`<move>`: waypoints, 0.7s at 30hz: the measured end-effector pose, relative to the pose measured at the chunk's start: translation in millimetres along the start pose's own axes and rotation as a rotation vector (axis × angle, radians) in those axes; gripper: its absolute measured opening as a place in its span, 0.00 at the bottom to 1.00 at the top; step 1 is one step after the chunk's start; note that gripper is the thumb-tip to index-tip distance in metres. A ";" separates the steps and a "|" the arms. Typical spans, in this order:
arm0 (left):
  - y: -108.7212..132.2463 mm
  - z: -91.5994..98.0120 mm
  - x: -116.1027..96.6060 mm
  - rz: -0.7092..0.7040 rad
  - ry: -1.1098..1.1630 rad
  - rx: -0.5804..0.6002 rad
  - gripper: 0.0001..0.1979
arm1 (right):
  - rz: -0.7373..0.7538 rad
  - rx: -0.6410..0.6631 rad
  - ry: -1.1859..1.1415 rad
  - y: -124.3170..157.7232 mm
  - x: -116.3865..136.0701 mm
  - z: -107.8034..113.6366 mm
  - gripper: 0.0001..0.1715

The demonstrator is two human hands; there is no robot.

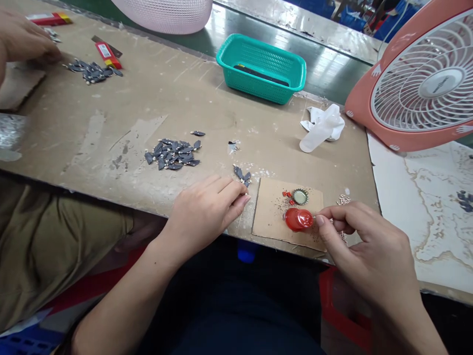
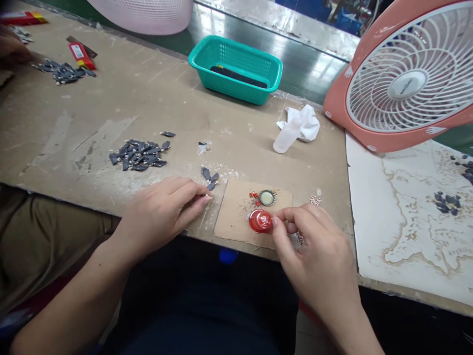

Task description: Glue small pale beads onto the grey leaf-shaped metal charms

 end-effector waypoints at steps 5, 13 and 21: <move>2.3 1.7 -0.5 0.015 0.030 0.002 0.10 | 0.004 -0.007 0.034 0.2 -0.1 0.1 0.07; 2.9 2.5 -0.4 0.017 0.031 -0.014 0.11 | 0.015 -0.004 0.057 0.8 0.3 -1.4 0.07; 4.3 3.8 0.8 0.075 0.157 -0.031 0.06 | 0.022 -0.025 0.036 -1.3 3.1 3.0 0.06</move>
Point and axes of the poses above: each hand's wrist, its own y-axis away from the middle knuckle, its own z-axis out of the back of the hand, x = y × z, the point moved 3 cm from there along -y, towards the middle knuckle, and after that the axes turned 9 degrees about -z, right-handed, at the moved point
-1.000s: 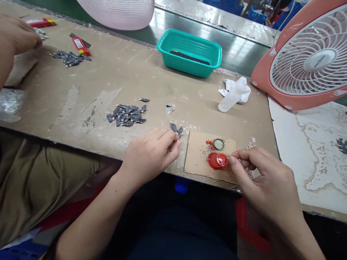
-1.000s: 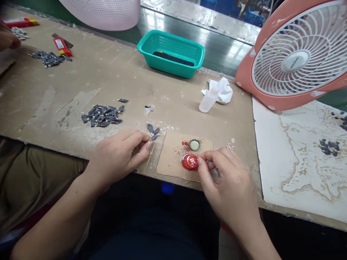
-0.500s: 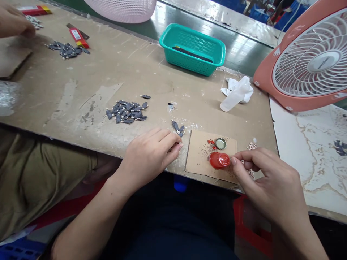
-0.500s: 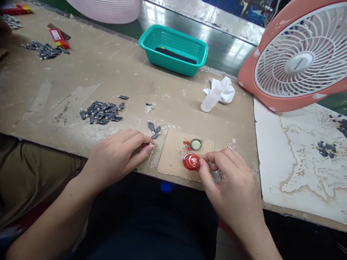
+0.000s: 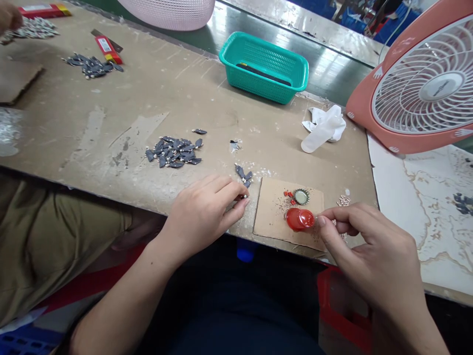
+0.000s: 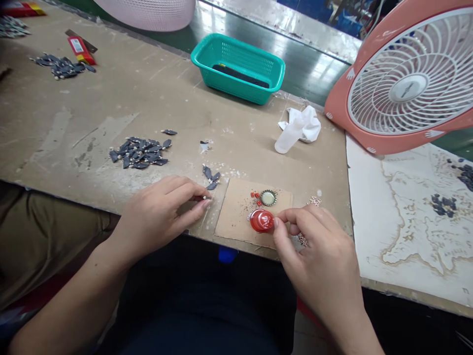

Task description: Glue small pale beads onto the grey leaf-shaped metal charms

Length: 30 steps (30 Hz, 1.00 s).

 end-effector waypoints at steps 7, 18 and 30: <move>5.3 4.8 -17.1 0.412 0.854 -0.166 0.02 | -0.373 0.013 -0.429 10.0 -3.7 4.5 0.07; 0.3 -20.3 -69.8 0.833 1.823 -0.121 0.06 | -0.504 0.038 -0.927 38.3 19.9 -10.5 0.05; 0.2 -20.2 -79.6 0.836 1.842 -0.124 0.07 | -0.272 -0.062 -0.661 41.9 38.6 -4.2 0.05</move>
Point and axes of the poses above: each hand's wrist, its own y-axis away from the middle knuckle, its own z-axis out of the back of the hand, x = y × z, the point moved 3 cm from there along -y, towards the middle knuckle, and after that the axes turned 9 degrees about -z, right-handed, at the moved point
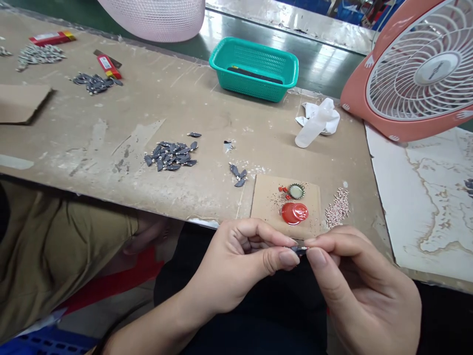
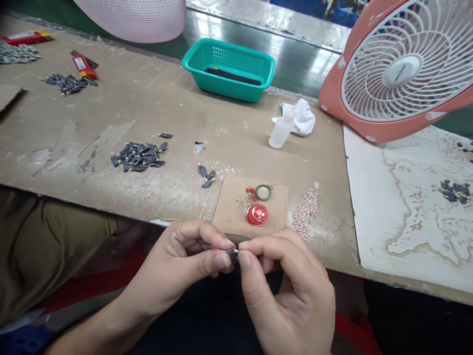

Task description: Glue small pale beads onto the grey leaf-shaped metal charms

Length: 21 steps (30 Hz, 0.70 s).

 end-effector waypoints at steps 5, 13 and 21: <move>1.1 -2.0 0.9 -0.003 -0.010 -0.019 0.08 | 0.029 0.022 0.033 0.2 1.4 0.6 0.05; -0.7 -3.2 -0.5 -0.007 -0.010 -0.014 0.08 | 0.039 0.064 0.001 0.2 -6.5 0.1 0.08; 0.4 -2.7 -0.5 -0.046 -0.044 -0.025 0.08 | 0.055 0.096 0.048 -2.0 -5.8 2.3 0.07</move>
Point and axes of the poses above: each hand's wrist, its own y-axis away from the middle knuckle, its own z-axis out of the back of the hand, x = y × z, the point moved 3 cm from there along -y, towards the middle knuckle, and after that the axes turned 9 degrees about -z, right-handed, at the moved point
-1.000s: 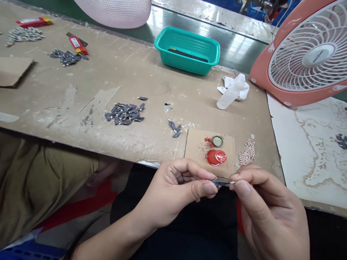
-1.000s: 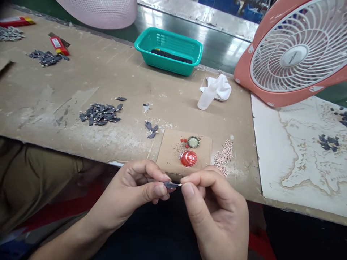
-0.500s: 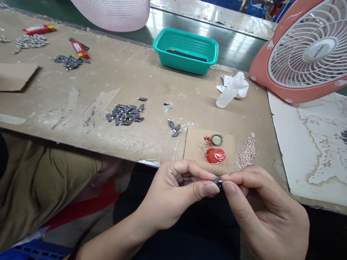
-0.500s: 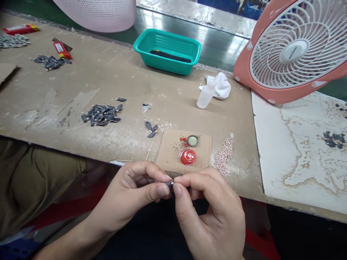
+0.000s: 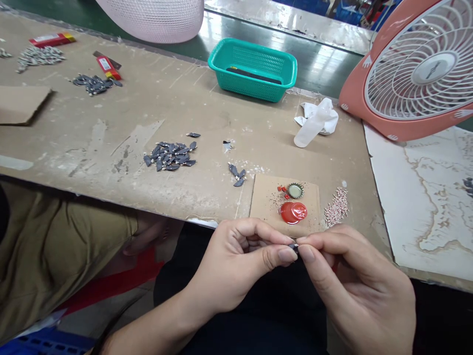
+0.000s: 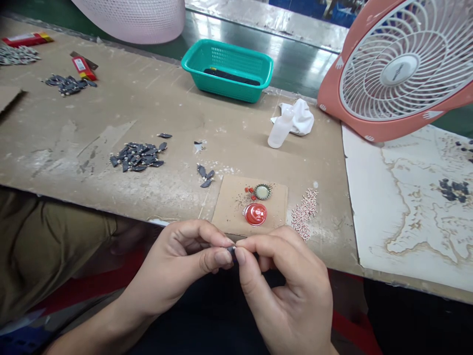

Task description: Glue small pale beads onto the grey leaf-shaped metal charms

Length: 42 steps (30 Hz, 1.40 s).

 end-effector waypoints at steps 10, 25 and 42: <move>-0.7 2.4 6.1 -0.038 -0.123 -0.090 0.12 | 0.007 0.023 0.028 1.7 -10.4 -4.0 0.06; 6.8 3.6 -7.4 -0.361 -0.736 0.111 0.07 | 0.015 0.052 0.087 5.9 -4.9 -0.2 0.04; 13.1 -1.4 -17.7 -0.449 -0.778 0.164 0.06 | 0.037 0.037 0.027 7.1 -4.0 8.2 0.07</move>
Point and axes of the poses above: each hand's wrist, its own y-axis away from the middle knuckle, its own z-axis out of the back of the hand, x = y × z, the point moved 3 cm from there along -y, towards the middle knuckle, and after that the axes turned 9 degrees about -z, right-handed, at the moved point
